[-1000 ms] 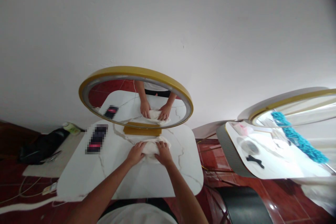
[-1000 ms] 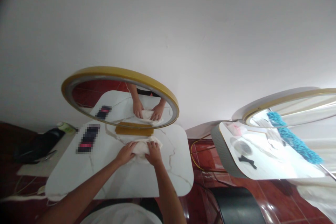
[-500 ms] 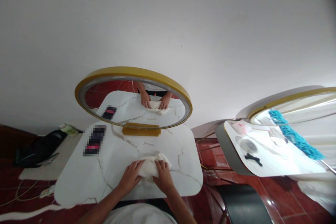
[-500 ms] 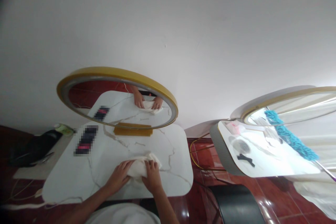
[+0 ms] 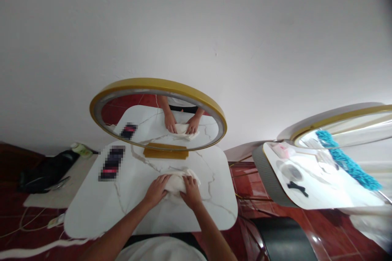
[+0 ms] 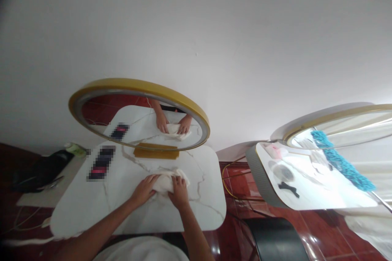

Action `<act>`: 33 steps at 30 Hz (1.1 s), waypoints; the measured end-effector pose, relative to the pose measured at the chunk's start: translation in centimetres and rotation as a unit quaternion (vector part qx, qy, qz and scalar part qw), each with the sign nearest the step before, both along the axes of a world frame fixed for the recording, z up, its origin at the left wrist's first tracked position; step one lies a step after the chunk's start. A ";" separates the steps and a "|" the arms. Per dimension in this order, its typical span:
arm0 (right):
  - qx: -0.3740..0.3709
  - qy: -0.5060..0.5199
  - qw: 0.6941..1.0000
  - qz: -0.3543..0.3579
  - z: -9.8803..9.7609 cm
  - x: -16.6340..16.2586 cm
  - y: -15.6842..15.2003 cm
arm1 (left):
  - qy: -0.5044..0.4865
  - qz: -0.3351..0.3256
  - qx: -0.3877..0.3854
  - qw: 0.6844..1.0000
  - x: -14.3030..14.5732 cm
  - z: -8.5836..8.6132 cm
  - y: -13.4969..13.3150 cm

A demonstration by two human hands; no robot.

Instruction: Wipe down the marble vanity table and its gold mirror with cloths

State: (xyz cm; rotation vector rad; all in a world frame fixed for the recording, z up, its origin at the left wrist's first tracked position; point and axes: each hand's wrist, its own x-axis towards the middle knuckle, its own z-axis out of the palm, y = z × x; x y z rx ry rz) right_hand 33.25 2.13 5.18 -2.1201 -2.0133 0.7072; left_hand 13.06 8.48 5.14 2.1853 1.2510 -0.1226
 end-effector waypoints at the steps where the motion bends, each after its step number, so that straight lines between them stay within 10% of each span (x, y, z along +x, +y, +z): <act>1: 0.005 0.001 1.000 -0.001 0.1 0.2 1.1 | 0.001 0.008 0.007 1.000 0.4 0.2 1.0; 10: 0.026 0.000 1.000 -0.008 0.6 0.9 5.0 | 0.008 0.053 0.037 0.998 2.0 0.7 4.0; 25: -0.087 0.061 0.994 0.039 -1.9 0.8 -9.7 | -0.020 -0.078 -0.112 0.990 -2.7 0.1 -7.0; 33: -0.014 0.030 0.999 0.022 -1.1 0.8 -5.2 | -0.013 -0.071 -0.062 0.995 -1.3 0.1 -2.5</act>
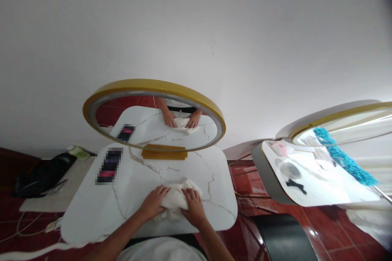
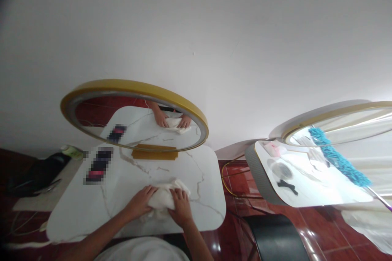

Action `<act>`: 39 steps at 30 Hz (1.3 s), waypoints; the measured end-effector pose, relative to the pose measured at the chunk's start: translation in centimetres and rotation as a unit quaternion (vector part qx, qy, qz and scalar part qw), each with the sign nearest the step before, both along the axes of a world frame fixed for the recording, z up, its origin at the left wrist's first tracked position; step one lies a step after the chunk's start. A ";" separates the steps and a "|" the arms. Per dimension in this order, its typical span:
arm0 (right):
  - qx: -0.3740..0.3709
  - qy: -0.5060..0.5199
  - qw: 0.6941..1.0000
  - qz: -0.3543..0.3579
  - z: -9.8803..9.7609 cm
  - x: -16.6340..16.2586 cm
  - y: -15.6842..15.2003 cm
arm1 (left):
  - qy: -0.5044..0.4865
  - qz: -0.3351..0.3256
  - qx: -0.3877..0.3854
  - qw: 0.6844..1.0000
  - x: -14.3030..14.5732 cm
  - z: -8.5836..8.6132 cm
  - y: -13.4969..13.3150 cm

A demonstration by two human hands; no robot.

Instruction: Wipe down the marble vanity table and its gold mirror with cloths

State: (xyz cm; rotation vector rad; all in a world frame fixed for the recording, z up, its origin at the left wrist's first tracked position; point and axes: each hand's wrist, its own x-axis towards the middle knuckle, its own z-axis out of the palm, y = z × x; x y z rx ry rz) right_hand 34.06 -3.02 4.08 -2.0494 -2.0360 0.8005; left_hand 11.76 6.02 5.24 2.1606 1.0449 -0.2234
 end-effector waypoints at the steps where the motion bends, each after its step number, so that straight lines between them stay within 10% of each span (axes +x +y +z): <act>1: 0.014 -0.005 1.000 -0.008 0.3 0.0 1.2 | 0.000 0.009 0.014 1.000 0.4 0.1 1.1; 12: 0.055 -0.027 0.997 -0.044 1.0 0.6 10.2 | -0.012 0.102 0.110 0.989 2.9 -0.2 7.9; 29: -0.013 -0.010 1.000 -0.005 -0.7 -0.5 -5.0 | -0.043 0.025 0.039 0.998 -1.8 -1.5 -5.5; 39: 0.016 -0.061 0.998 -0.028 1.9 -0.8 2.5 | -0.060 0.071 0.104 0.990 -0.1 -0.8 0.6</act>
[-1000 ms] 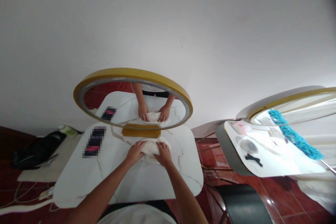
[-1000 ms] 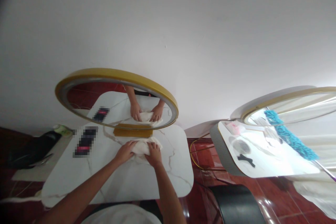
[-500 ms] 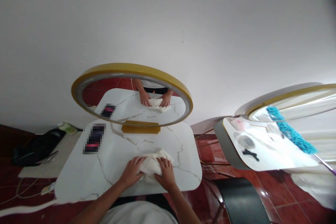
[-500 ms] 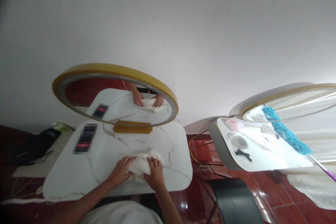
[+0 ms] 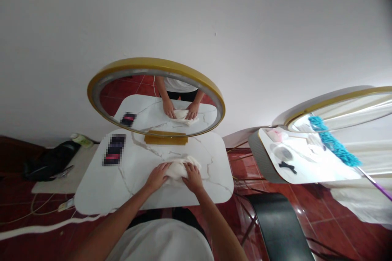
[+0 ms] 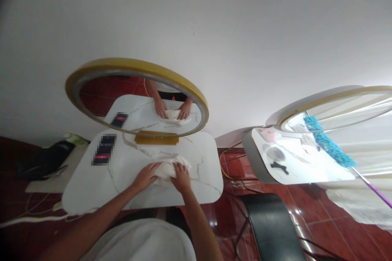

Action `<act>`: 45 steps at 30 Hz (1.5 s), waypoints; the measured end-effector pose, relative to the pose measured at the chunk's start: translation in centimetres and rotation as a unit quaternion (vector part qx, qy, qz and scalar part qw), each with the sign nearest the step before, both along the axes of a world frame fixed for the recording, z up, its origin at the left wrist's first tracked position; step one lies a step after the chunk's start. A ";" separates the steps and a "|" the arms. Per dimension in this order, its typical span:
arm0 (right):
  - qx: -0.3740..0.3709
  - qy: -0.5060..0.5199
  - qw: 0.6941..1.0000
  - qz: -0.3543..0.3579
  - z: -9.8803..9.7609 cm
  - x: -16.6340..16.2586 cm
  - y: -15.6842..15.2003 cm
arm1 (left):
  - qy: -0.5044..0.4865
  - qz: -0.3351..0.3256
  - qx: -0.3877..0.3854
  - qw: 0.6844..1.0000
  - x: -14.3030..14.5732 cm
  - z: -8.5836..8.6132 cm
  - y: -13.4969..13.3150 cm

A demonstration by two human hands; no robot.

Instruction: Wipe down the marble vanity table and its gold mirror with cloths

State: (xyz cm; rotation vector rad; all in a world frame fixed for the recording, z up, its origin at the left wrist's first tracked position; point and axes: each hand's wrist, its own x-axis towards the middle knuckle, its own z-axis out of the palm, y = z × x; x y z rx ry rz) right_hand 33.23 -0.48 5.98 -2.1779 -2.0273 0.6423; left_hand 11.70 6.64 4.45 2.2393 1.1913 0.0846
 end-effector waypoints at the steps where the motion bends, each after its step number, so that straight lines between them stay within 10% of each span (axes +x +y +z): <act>1: 0.002 -0.002 1.000 -0.004 0.0 0.0 1.2 | -0.003 0.008 0.008 1.000 0.3 0.1 1.0; 10: 0.005 -0.005 1.000 -0.016 -0.4 -0.1 5.9 | -0.012 0.060 0.036 0.997 1.8 0.0 3.5; 25: -0.021 0.050 0.995 0.089 -1.7 0.8 -9.9 | -0.045 -0.089 -0.028 0.995 -4.4 -0.6 -8.5; 30: 0.005 0.040 0.996 0.075 -1.3 1.3 -6.6 | -0.053 -0.081 0.035 0.995 -3.8 -2.3 -5.7; 39: 0.049 0.016 0.998 0.024 -1.5 1.8 4.9 | -0.051 0.035 0.062 0.996 1.4 -0.5 4.7; 45: 0.051 0.017 0.998 0.020 -1.3 1.8 4.1 | -0.055 0.036 0.054 0.996 1.3 -0.4 3.2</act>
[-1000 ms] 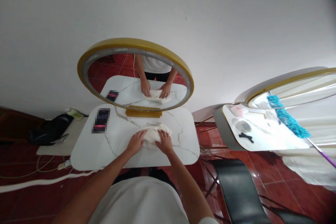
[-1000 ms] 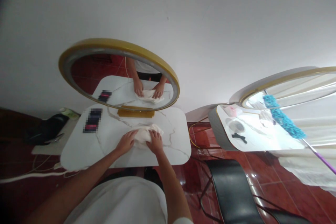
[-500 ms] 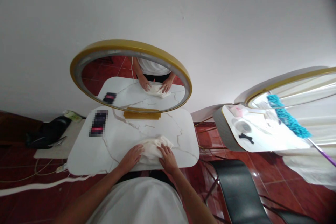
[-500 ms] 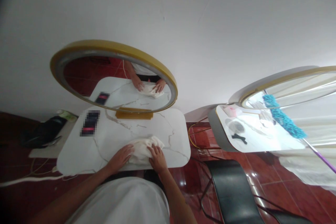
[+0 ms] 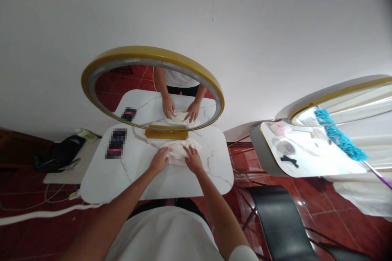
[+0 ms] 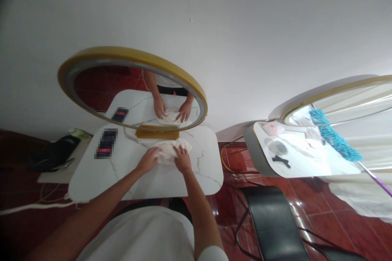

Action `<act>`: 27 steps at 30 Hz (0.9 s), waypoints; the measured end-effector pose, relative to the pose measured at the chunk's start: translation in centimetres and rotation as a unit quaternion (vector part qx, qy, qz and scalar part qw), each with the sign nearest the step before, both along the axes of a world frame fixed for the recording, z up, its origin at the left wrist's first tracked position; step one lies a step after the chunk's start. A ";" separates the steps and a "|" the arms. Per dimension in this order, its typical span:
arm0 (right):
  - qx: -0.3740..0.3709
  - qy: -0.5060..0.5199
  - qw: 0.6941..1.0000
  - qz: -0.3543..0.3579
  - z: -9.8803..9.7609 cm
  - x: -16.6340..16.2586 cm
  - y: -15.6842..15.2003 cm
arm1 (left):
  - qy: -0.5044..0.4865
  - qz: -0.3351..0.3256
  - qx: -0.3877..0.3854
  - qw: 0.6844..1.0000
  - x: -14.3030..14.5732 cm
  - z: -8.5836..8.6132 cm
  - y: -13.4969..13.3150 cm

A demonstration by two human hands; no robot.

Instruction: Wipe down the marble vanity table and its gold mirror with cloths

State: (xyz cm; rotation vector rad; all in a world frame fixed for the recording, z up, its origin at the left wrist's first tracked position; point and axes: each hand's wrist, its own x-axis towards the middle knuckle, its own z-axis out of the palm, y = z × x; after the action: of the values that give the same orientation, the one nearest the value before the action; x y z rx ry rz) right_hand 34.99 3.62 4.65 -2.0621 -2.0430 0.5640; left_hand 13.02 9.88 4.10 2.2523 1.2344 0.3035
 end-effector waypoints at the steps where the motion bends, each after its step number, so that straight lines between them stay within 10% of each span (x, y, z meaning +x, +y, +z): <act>1: -0.002 0.000 1.000 0.001 0.1 -0.1 -1.0 | -0.001 -0.006 -0.001 1.000 -0.4 0.1 -1.0; 13: -0.078 -0.007 0.995 0.056 -0.2 -1.0 -13.6 | 0.005 -0.142 -0.124 0.982 -5.9 0.4 -10.5; 27: 0.004 -0.010 1.000 -0.001 -0.7 -0.2 0.7 | 0.016 -0.028 -0.037 0.999 -0.2 -0.3 0.8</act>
State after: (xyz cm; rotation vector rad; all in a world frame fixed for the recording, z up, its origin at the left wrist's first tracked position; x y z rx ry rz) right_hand 34.74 4.32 3.91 -2.0732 -2.0497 0.5372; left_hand 12.77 10.72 3.77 2.2326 1.1759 0.1992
